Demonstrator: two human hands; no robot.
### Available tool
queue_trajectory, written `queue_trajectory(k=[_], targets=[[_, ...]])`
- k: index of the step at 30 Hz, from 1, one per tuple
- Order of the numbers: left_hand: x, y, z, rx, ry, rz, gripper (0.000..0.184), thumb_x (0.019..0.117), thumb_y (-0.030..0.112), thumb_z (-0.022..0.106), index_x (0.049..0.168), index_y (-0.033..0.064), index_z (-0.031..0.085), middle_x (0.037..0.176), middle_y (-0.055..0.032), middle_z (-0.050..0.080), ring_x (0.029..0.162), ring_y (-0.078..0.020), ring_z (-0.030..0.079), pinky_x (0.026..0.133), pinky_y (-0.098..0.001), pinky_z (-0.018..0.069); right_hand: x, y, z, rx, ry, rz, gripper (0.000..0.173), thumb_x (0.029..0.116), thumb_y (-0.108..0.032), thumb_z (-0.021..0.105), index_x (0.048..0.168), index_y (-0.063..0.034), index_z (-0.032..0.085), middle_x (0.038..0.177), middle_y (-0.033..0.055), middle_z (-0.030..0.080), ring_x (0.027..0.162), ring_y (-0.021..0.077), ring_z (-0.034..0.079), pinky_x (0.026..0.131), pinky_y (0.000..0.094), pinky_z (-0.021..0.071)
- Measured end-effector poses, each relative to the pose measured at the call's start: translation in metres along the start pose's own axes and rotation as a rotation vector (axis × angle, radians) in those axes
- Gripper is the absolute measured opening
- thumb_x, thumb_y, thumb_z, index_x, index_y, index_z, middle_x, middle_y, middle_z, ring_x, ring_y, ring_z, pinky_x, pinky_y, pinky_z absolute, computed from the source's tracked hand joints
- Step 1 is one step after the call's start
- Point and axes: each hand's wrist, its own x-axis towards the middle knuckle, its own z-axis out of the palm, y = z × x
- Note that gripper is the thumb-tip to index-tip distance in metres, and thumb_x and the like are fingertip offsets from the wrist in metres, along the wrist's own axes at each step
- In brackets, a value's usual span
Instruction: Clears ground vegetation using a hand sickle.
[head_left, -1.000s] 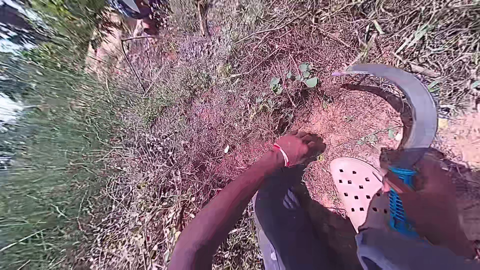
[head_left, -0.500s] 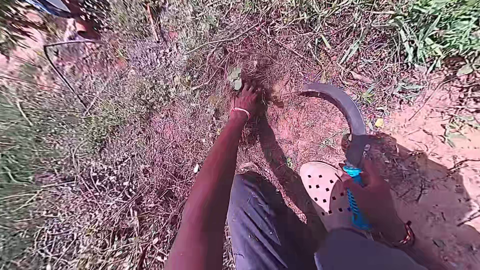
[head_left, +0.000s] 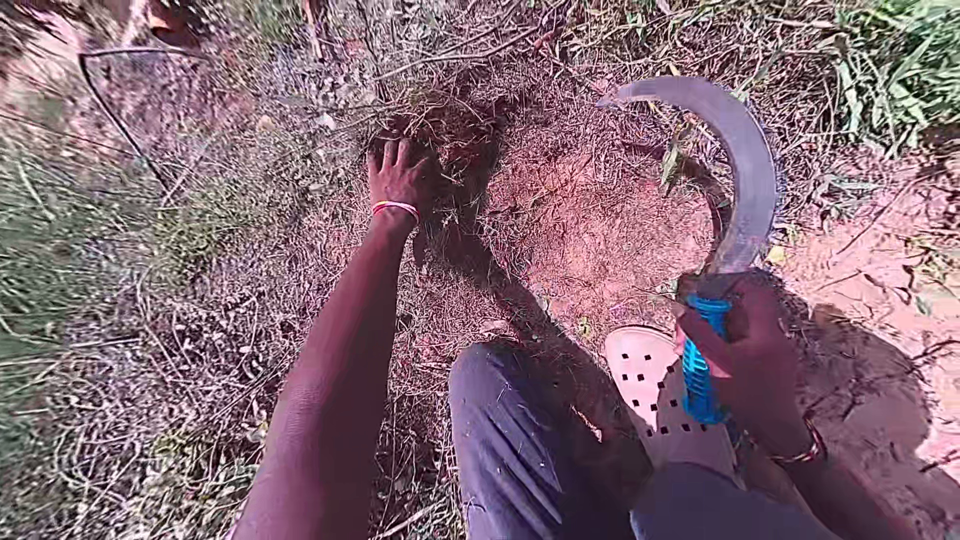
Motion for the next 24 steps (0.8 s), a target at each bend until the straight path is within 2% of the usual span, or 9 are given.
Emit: queue_trajectory(k=[5,9,11,12,14,17,19,22,24], targets=[[-0.003,0.009,-0.005,0.015,-0.034,0.001,0.043,0.1051,0.027,0.052,0.147,0.019,0.058,0.161,-0.0193,0.041,0.149,-0.0436,0.036,0.116,-0.0677,0.0295,0.032,-0.016,0.022,-0.037,-0.16,0.039,0.051,0.0905,-0.024,0.06,0.136,-0.003,0.047,0.079,0.0004,0.061,0.058,0.0063,0.061,0.055,0.0275,0.0553],[-0.002,0.015,-0.005,0.025,-0.07,0.025,0.044,0.105,0.029,0.053,0.148,0.0176,0.057,0.16,-0.0182,0.044,0.148,-0.0427,0.039,0.114,-0.0655,0.0336,0.096,-0.047,0.088,-0.049,-0.371,0.205,0.054,0.1042,-0.017,0.056,0.152,-0.0078,0.033,0.095,0.0207,0.06,0.07,0.0294,0.061,0.063,0.0468,0.053],[-0.008,0.019,-0.015,0.017,-0.091,0.031,0.046,0.1062,0.032,0.052,0.15,0.0175,0.055,0.161,-0.0171,0.043,0.15,-0.0413,0.037,0.115,-0.0648,0.0332,0.113,-0.053,0.127,-0.022,-0.478,0.327,0.055,0.1027,-0.02,0.055,0.152,-0.0062,0.034,0.102,0.0239,0.061,0.073,0.0306,0.06,0.064,0.0463,0.0513],[-0.011,0.025,-0.023,0.038,-0.108,0.042,0.046,0.1072,0.032,0.052,0.15,0.015,0.054,0.161,-0.0172,0.042,0.15,-0.041,0.036,0.116,-0.0643,0.0327,0.115,-0.056,0.144,0.035,-0.545,0.399,0.05,0.1028,-0.02,0.054,0.147,-0.0066,0.037,0.099,0.0181,0.058,0.07,0.0233,0.056,0.062,0.0387,0.0497],[-0.016,0.05,-0.035,0.155,-0.099,0.126,0.042,0.1047,0.021,0.052,0.144,0.0078,0.059,0.155,-0.0175,0.05,0.145,-0.0404,0.044,0.114,-0.0613,0.0344,0.114,-0.057,0.172,0.171,-0.624,0.531,0.045,0.1037,-0.017,0.055,0.144,-0.008,0.036,0.092,0.0092,0.052,0.064,0.0151,0.055,0.057,0.0297,0.0509],[-0.029,0.099,-0.03,0.275,-0.057,0.378,0.029,0.1015,0.002,0.051,0.125,-0.0058,0.066,0.131,-0.0236,0.065,0.129,-0.0389,0.058,0.119,-0.0541,0.0289,0.095,-0.06,0.188,0.101,-0.671,0.523,0.058,0.1045,-0.016,0.053,0.154,-0.0085,0.023,0.108,0.0156,0.056,0.08,0.0205,0.06,0.069,0.0363,0.0528],[-0.023,0.124,-0.021,0.112,-0.013,0.536,0.028,0.1006,0.005,0.053,0.122,-0.0041,0.069,0.127,-0.0226,0.069,0.124,-0.0387,0.063,0.117,-0.0528,0.0343,0.092,-0.067,0.185,0.038,-0.661,0.473,0.044,0.1047,-0.014,0.05,0.144,-0.0029,0.036,0.117,0.0228,0.057,0.096,0.0293,0.06,0.081,0.0462,0.0498],[-0.047,0.155,-0.081,-0.31,-0.316,0.31,0.033,0.1065,0.002,0.048,0.135,-0.0129,0.056,0.142,-0.0302,0.057,0.137,-0.0416,0.052,0.117,-0.0496,0.0369,0.098,-0.072,0.174,-0.003,-0.664,0.466,0.028,0.1067,-0.011,0.045,0.131,0.0014,0.047,0.111,0.0208,0.056,0.097,0.0274,0.058,0.082,0.0446,0.0485],[-0.049,0.162,-0.08,-0.58,-0.279,0.085,0.038,0.1091,0.008,0.045,0.14,-0.014,0.048,0.144,-0.0314,0.053,0.138,-0.0391,0.05,0.116,-0.0463,0.0385,0.1,-0.077,0.171,-0.047,-0.675,0.477,0.024,0.1073,-0.007,0.043,0.127,0.0036,0.052,0.11,0.0205,0.057,0.096,0.0263,0.057,0.082,0.0434,0.048]])
